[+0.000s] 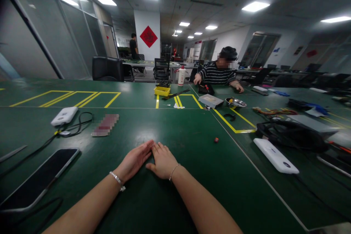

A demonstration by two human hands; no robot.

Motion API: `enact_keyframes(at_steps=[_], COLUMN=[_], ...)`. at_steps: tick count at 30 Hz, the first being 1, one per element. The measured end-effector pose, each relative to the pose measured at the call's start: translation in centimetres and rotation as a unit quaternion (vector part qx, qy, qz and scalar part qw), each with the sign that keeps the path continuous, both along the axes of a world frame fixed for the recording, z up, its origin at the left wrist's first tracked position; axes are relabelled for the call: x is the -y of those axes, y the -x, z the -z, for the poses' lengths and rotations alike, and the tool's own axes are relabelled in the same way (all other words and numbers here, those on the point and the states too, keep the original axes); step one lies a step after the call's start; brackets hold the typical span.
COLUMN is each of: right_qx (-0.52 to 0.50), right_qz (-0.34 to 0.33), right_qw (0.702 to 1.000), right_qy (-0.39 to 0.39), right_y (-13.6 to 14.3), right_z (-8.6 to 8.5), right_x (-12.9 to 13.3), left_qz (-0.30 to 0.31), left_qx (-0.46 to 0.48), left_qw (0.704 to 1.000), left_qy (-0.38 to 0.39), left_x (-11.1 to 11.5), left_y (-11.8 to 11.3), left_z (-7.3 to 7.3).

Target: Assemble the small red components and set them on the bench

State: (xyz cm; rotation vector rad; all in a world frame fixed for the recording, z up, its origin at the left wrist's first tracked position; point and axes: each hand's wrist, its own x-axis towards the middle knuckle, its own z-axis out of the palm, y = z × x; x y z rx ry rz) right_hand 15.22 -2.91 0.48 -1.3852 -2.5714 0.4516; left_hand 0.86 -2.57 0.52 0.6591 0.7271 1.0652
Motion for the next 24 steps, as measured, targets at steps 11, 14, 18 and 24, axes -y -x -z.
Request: enact_keyframes(at_steps=[11, 14, 18, 24], right_qx=[0.051, 0.076, 0.078, 0.098], right_qz=[0.386, 0.538, 0.579, 0.556], right_qw=[0.916, 0.838, 0.811, 0.825], right_qy=[-0.093, -0.059, -0.029, -0.025], right_y=[-12.1, -16.7, -18.9, -18.5], right_z=[-2.6, -2.1, -1.1, -0.8], right_x=[-4.2, -4.3, -4.1, -4.3], left_qz=[-0.006, -0.001, 0.011, 0.025], left_qx=[-0.032, -0.038, -0.050, -0.055], left_qw=[0.999, 0.999, 0.998, 0.998], left_qy=[0.026, 0.027, 0.022, 0.005], left_x=[0.3, 0.4, 0.4, 0.3], left_y=[0.3, 0.3, 0.4, 0.5], left_z=[-0.9, -1.1, -1.1, -0.8])
